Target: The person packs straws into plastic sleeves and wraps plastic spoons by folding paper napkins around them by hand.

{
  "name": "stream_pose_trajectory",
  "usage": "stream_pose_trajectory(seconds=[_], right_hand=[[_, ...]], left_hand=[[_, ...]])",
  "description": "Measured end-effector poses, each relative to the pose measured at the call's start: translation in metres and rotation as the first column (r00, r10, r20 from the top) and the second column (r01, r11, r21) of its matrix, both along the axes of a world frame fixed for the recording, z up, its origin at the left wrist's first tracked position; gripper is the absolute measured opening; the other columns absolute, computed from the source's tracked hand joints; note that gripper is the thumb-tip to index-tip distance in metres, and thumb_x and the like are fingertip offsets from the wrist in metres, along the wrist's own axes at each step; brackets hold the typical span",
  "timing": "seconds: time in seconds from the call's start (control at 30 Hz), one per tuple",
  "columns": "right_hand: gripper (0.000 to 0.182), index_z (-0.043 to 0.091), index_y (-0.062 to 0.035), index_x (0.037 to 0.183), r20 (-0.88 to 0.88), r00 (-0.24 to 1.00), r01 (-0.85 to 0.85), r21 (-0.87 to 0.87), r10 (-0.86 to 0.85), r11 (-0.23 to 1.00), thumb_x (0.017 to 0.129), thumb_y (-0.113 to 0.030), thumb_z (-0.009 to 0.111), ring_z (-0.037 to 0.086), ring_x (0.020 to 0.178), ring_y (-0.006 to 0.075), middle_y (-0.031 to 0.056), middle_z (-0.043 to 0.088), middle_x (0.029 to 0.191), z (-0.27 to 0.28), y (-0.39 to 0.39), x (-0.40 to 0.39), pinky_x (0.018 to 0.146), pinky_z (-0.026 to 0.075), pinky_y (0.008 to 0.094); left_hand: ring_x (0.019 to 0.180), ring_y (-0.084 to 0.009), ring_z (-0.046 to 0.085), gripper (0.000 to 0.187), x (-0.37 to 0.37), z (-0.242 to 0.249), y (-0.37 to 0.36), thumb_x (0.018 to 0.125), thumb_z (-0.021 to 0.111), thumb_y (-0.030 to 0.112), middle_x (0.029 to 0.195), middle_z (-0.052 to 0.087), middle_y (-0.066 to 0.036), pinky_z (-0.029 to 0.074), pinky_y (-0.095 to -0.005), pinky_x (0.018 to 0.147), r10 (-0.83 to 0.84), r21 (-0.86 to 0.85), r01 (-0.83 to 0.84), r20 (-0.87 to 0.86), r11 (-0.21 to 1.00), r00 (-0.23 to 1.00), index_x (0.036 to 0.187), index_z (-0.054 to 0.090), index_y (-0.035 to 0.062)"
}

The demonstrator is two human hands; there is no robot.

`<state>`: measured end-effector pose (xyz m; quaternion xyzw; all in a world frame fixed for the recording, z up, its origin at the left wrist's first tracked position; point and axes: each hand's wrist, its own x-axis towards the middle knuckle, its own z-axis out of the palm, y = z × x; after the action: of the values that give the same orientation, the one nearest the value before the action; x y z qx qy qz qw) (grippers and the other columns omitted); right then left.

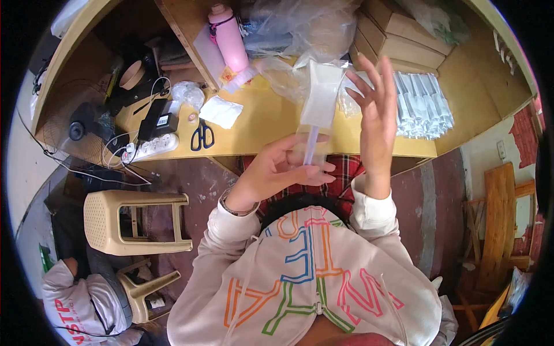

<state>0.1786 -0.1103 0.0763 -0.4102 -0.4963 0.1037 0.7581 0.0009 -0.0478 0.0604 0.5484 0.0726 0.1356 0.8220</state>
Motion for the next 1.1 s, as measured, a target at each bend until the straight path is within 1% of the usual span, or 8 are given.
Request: stream_pose_trajectory(seconds=[0.1, 0.23, 0.4, 0.5, 0.6, 0.63, 0.83, 1.1], right_hand=[[0.046, 0.049, 0.001, 0.128, -0.22, 0.946, -0.253, -0.039, 0.239, 0.967, 0.086, -0.009, 0.063, 0.057, 0.104, 0.0176, 0.0135, 0.054, 0.124, -0.003, -0.011, 0.013, 0.087, 0.045, 0.0282], [0.04, 0.054, 0.0017, 0.121, -0.222, 0.953, -0.269, -0.306, 0.206, 0.913, 0.083, -0.002, 0.066, 0.063, 0.076, 0.0101, 0.0067, 0.068, 0.092, -0.027, -0.013, 0.026, 0.07, 0.052, 0.0221], [0.034, 0.056, 0.0017, 0.116, -0.5, 0.856, -0.327, -0.32, 0.135, 0.889, 0.084, -0.004, 0.066, 0.065, 0.078, 0.0141, 0.0095, 0.067, 0.095, -0.055, -0.012, 0.05, 0.065, 0.056, 0.0275], [0.026, 0.057, 0.003, 0.11, -0.605, 0.774, -0.432, -0.289, 0.187, 0.854, 0.086, -0.006, 0.063, 0.067, 0.079, 0.0172, 0.0116, 0.066, 0.098, -0.081, -0.012, 0.069, 0.068, 0.059, 0.0328], [0.024, 0.058, 0.0034, 0.108, -0.702, 0.681, -0.521, -0.267, 0.207, 0.811, 0.088, -0.009, 0.062, 0.067, 0.08, 0.0179, 0.0111, 0.066, 0.096, -0.101, -0.007, 0.087, 0.068, 0.058, 0.0321], [0.023, 0.059, 0.0034, 0.106, -0.691, 0.689, -0.53, -0.277, 0.217, 0.801, 0.089, -0.012, 0.061, 0.067, 0.08, 0.0184, 0.0109, 0.065, 0.096, -0.106, -0.004, 0.09, 0.069, 0.058, 0.0316], [0.024, 0.061, 0.0, 0.105, -0.752, 0.651, -0.496, -0.312, 0.109, 0.81, 0.09, -0.018, 0.062, 0.066, 0.086, 0.0191, 0.0101, 0.066, 0.096, -0.121, 0.001, 0.097, 0.069, 0.056, 0.0298], [0.023, 0.062, -0.0034, 0.104, -0.756, 0.642, -0.445, -0.232, 0.127, 0.865, 0.091, -0.022, 0.061, 0.066, 0.086, 0.0176, 0.0083, 0.067, 0.095, -0.127, -0.01, 0.092, 0.066, 0.054, 0.0275]], left_hand=[[0.1, -0.029, 0.063, 0.048, -0.002, -0.014, 0.004, 0.091, 0.054, 0.001, 0.115, 0.059, -0.021, 0.053, -0.0347, 0.085, -0.029, 0.063, 0.031, -0.035, 0.998, 0.999, 0.135, 0.036, -0.0015], [0.098, -0.0297, 0.064, 0.049, 0.001, -0.036, 0.017, 0.09, 0.056, 0.004, 0.114, 0.06, -0.022, 0.054, -0.0354, 0.084, -0.07, 0.081, 0.08, -0.114, 0.993, 0.991, 0.134, 0.036, -0.003], [0.092, -0.0236, 0.066, 0.034, -0.002, -0.083, 0.031, 0.091, 0.057, 0.005, 0.103, 0.065, -0.016, 0.056, -0.0283, 0.077, 0.138, 0.148, -0.108, -0.208, 0.983, 0.968, 0.122, 0.048, -0.0052], [0.087, -0.0245, 0.067, 0.033, -0.004, -0.083, 0.04, 0.091, 0.057, 0.005, 0.099, 0.065, -0.017, 0.056, -0.0293, 0.075, 0.24, 0.21, -0.207, -0.145, 0.956, 0.96, 0.12, 0.047, -0.0059], [0.084, -0.019, 0.067, 0.026, -0.004, -0.074, 0.046, 0.091, 0.056, 0.003, 0.097, 0.066, -0.015, 0.056, -0.0252, 0.072, 0.321, 0.334, -0.27, -0.107, 0.903, 0.941, 0.115, 0.051, -0.0063], [0.083, -0.0172, 0.066, 0.032, -0.001, -0.076, 0.049, 0.09, 0.058, 0.003, 0.094, 0.066, -0.014, 0.055, -0.0248, 0.071, 0.353, 0.402, -0.285, -0.106, 0.87, 0.93, 0.118, 0.048, -0.0049], [0.079, -0.0162, 0.066, 0.041, 0.013, -0.071, 0.063, 0.086, 0.062, 0.0, 0.09, 0.067, -0.013, 0.055, -0.025, 0.071, 0.426, 0.313, -0.378, -0.096, 0.871, 0.9, 0.122, 0.044, -0.0036], [0.08, -0.0149, 0.065, 0.046, 0.021, -0.044, 0.084, 0.083, 0.065, -0.001, 0.085, 0.068, -0.012, 0.052, -0.0242, 0.072, 0.433, 0.555, -0.382, 0.043, 0.739, 0.9, 0.124, 0.045, -0.0007]])
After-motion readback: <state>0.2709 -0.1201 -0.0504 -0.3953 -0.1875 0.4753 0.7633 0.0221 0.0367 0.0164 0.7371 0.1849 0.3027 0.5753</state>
